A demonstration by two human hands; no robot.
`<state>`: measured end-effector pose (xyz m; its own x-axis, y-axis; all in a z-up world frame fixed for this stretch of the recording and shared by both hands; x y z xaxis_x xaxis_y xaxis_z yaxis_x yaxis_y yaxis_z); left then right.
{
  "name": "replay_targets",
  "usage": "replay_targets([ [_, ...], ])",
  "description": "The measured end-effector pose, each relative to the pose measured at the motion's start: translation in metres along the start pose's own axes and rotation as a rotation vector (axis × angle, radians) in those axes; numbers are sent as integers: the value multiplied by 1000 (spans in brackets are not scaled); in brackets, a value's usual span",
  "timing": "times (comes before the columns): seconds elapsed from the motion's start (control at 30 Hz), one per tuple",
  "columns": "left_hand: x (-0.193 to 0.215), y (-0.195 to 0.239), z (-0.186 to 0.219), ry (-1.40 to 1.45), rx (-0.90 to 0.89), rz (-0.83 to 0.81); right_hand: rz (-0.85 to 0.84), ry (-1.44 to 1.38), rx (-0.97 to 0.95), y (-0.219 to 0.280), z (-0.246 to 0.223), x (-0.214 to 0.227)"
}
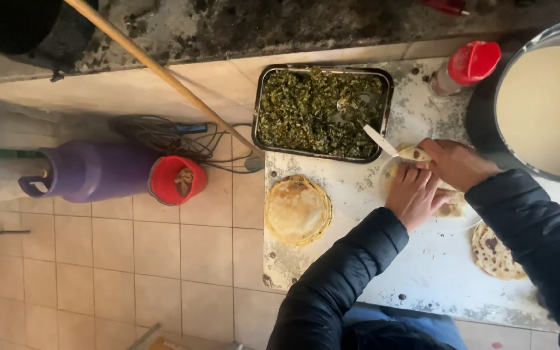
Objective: Filling and rolling crepes with a spinach mixture and cooking additional crepes on a gas stove.
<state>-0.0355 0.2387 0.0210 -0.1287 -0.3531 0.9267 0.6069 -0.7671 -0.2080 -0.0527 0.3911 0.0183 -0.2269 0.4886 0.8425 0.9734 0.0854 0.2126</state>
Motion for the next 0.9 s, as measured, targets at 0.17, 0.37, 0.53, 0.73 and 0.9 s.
replay_targets([
  [0.17, -11, 22, -5, -38, 12, -7, 118, 102, 267, 1, 16, -24],
  [0.37, -13, 40, -13, 79, -57, 76, -95, 371, -89, 2, -29, -5],
  [0.53, 9, 29, -19, 291, 101, 55, -49, 321, -5, 4, -26, -9],
  [0.73, -3, 12, -27, 147, 130, 92, 38, 534, 280, 16, -42, 9],
  [0.9, -11, 14, -26, 59, 146, -3, 145, 342, 11, 52, -46, 10],
])
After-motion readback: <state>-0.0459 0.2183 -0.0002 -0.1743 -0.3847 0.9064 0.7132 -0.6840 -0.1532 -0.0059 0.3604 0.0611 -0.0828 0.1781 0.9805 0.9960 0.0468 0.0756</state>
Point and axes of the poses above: each hand's wrist, its own y-axis away from the middle knuckle, its own x-axis out of the back of the hand, z = x × y, the point moved 3 cm from there along -y, towards the middle knuckle, and after that the axes turned 1 degree about x, right-handed, at the moved point
